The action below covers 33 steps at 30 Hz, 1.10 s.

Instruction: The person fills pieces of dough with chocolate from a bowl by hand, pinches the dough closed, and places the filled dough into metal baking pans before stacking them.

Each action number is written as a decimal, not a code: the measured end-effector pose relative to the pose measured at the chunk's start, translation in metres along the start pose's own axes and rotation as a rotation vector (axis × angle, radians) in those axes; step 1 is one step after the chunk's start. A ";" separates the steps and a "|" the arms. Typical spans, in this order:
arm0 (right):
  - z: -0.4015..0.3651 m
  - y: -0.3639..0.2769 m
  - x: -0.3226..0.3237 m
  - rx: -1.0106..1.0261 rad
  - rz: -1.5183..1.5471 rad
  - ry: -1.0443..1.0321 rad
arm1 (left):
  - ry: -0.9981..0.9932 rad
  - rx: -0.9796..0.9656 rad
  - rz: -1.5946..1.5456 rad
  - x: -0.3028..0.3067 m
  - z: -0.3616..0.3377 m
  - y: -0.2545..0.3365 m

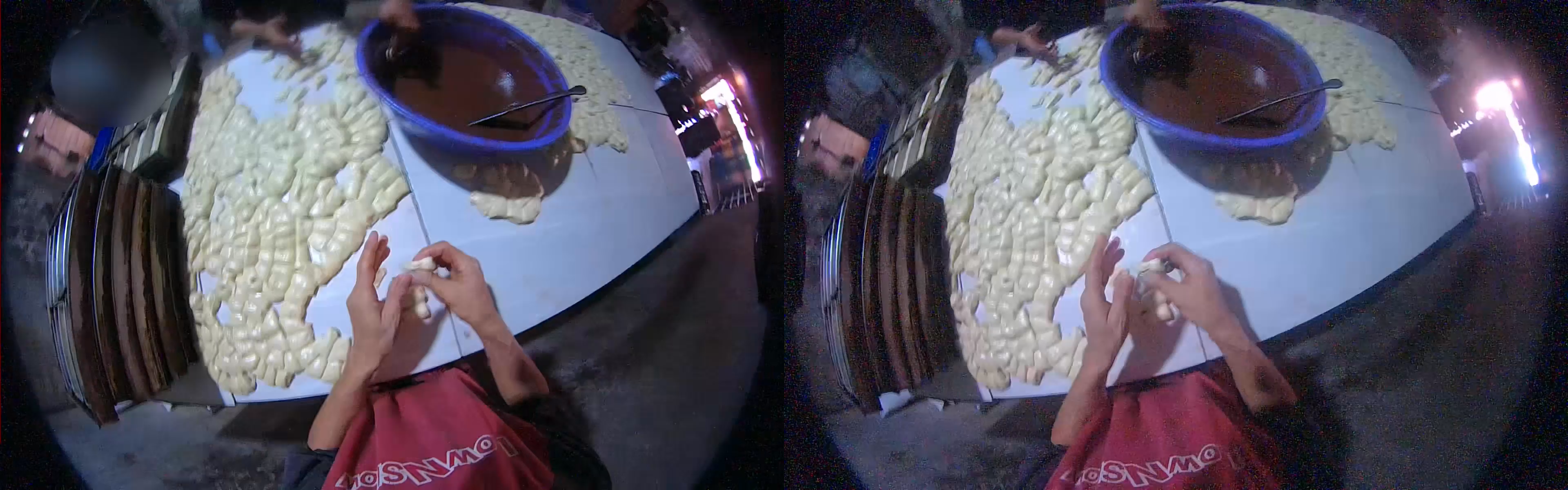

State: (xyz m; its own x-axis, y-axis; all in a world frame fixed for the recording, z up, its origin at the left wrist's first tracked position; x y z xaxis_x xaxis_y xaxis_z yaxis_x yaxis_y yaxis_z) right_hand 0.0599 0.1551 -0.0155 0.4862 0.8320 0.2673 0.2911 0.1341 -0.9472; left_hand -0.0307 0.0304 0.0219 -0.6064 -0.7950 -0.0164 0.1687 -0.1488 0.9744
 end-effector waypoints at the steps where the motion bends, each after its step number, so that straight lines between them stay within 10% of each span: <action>1: -0.001 -0.006 0.002 0.026 0.152 -0.001 | -0.028 -0.075 -0.087 -0.013 0.008 0.010; 4: -0.008 -0.047 0.003 -0.002 0.778 -0.086 | -0.152 -0.434 -0.193 -0.052 0.015 0.022; 9: 0.025 -0.060 0.041 0.026 0.928 -0.210 | -0.067 -0.016 -0.607 -0.100 0.035 -0.017; 16: 0.161 -0.081 0.164 0.167 -0.205 0.056 | -0.310 0.453 -0.348 -0.089 0.023 -0.051; 21: 0.215 -0.031 0.154 0.057 -1.197 -0.313 | -0.299 0.510 -0.122 -0.054 0.022 -0.046; 27: 0.227 -0.013 0.158 -0.180 -0.774 -0.439 | -0.356 0.530 -0.119 -0.046 0.014 -0.053; 30: 0.225 -0.015 0.143 -0.026 -1.200 -0.419 | -0.378 0.546 -0.163 -0.059 0.019 -0.052; 33: 0.225 -0.038 0.125 0.162 -0.891 -0.385 | -0.426 0.546 -0.157 -0.071 0.023 -0.053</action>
State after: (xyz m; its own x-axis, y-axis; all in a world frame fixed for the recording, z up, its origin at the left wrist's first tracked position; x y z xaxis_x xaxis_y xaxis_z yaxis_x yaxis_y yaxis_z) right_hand -0.0760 0.3751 0.0143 -0.1667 0.5057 0.8465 0.2905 0.8455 -0.4479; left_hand -0.0144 0.1086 -0.0235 -0.8616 -0.4727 -0.1848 -0.2911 0.1619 0.9429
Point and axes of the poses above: each hand's wrist, its own z-axis towards the middle knuckle, its own x-axis out of the back of the hand, y = z × x, the point moved 8 cm from there along z, towards the middle knuckle, and after that the axes turned 12 degrees about -z, right-handed, at the moved point
